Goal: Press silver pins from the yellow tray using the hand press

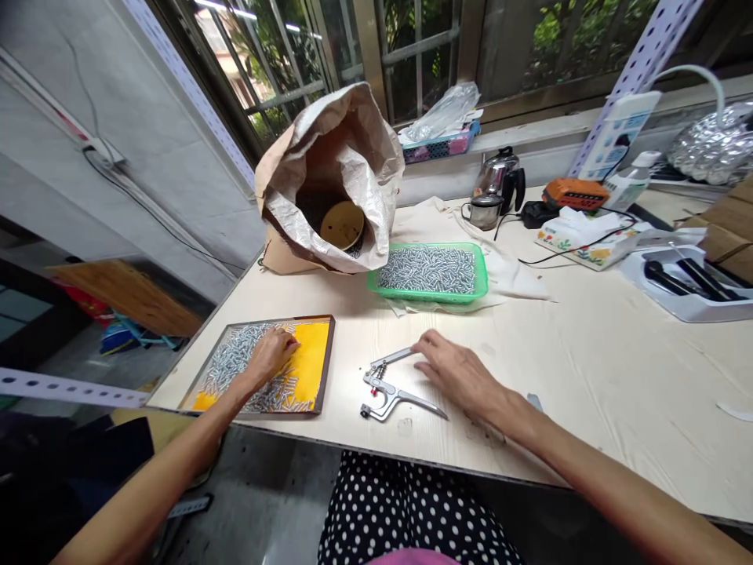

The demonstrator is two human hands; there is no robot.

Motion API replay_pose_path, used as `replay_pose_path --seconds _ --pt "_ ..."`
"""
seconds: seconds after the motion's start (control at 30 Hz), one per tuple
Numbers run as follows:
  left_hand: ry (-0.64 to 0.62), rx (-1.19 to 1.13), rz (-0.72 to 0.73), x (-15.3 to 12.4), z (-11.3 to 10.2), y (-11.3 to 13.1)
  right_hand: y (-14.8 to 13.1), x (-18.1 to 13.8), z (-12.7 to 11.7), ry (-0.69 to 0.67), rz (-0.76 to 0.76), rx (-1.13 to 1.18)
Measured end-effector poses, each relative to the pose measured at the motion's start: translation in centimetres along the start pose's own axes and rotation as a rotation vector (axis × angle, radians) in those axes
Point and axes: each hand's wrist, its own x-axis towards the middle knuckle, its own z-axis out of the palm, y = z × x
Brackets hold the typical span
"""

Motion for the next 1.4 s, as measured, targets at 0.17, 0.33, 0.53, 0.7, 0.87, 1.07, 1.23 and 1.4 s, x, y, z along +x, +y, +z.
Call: replay_pose_path --seconds 0.17,0.33,0.53,0.7,0.87,1.07,1.23,1.4 --pt "0.069 0.039 0.031 -1.9 -0.9 1.6 -2.6 -3.5 1.8 -0.183 0.028 0.045" --pt "0.016 -0.060 0.268 -6.2 -1.0 8.3 -3.7 -3.3 1.7 -0.268 0.103 -0.074" --pt "-0.170 0.068 0.349 -9.0 0.1 14.7 -4.3 -2.0 1.2 -0.395 0.121 -0.210" --pt "-0.157 0.170 0.360 -8.0 1.1 14.2 -3.2 -2.9 1.3 -0.374 0.098 -0.288" --pt "-0.189 0.249 0.388 -7.4 0.9 15.0 -2.3 -3.8 1.1 -0.344 0.096 -0.316" --pt "-0.150 -0.132 0.310 -7.1 0.3 15.3 -2.6 -3.9 1.1 -0.333 0.103 -0.303" --pt "-0.350 -0.945 -0.133 -7.1 0.9 16.6 -2.3 -4.1 1.8 -0.286 0.103 -0.303" --pt "-0.445 -1.293 -0.356 -7.5 1.5 18.7 -2.3 -4.4 2.1 -0.265 0.099 -0.321"
